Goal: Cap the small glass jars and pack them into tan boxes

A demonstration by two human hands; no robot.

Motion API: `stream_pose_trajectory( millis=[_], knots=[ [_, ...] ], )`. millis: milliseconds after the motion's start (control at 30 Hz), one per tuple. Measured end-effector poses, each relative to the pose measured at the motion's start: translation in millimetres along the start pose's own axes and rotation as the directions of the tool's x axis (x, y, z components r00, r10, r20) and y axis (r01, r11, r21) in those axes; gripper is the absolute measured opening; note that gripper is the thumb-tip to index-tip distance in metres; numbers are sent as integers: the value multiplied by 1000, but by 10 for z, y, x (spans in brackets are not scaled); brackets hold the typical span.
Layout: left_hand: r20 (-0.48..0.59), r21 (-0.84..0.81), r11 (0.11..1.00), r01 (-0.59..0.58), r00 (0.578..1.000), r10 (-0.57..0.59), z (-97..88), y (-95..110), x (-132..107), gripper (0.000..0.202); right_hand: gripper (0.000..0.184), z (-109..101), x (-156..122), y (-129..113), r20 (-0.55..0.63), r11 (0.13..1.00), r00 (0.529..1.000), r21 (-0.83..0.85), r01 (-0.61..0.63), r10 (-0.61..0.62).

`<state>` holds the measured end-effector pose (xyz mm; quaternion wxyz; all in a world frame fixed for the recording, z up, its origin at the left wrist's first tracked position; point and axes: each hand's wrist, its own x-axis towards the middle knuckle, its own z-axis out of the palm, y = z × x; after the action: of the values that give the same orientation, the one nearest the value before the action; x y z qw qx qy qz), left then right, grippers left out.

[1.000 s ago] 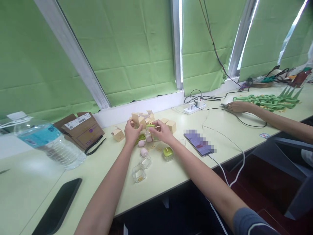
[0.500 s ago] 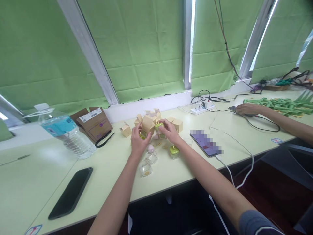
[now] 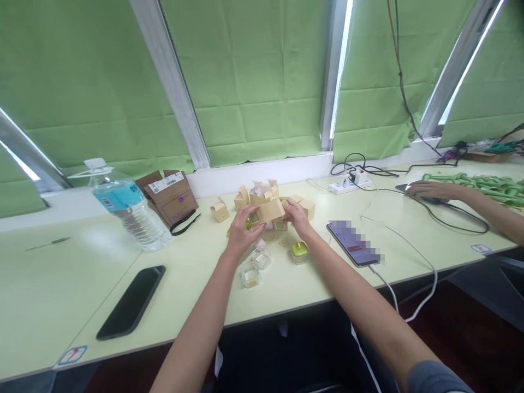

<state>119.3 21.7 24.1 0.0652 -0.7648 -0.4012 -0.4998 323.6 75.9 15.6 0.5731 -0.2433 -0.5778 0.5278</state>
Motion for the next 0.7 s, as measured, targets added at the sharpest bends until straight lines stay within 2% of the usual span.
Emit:
stream_pose_trajectory(
  millis=[433,700],
  knots=[
    [-28,33,999,20,999,-19,-35,-24,-12,46,42,1,-19,-27,35,999,998,15,-44,43],
    [-44,45,998,50,998,-48,-4,-32,-20,51,41,18,-9,-42,-15,999,999,-12,-50,50]
  ],
)
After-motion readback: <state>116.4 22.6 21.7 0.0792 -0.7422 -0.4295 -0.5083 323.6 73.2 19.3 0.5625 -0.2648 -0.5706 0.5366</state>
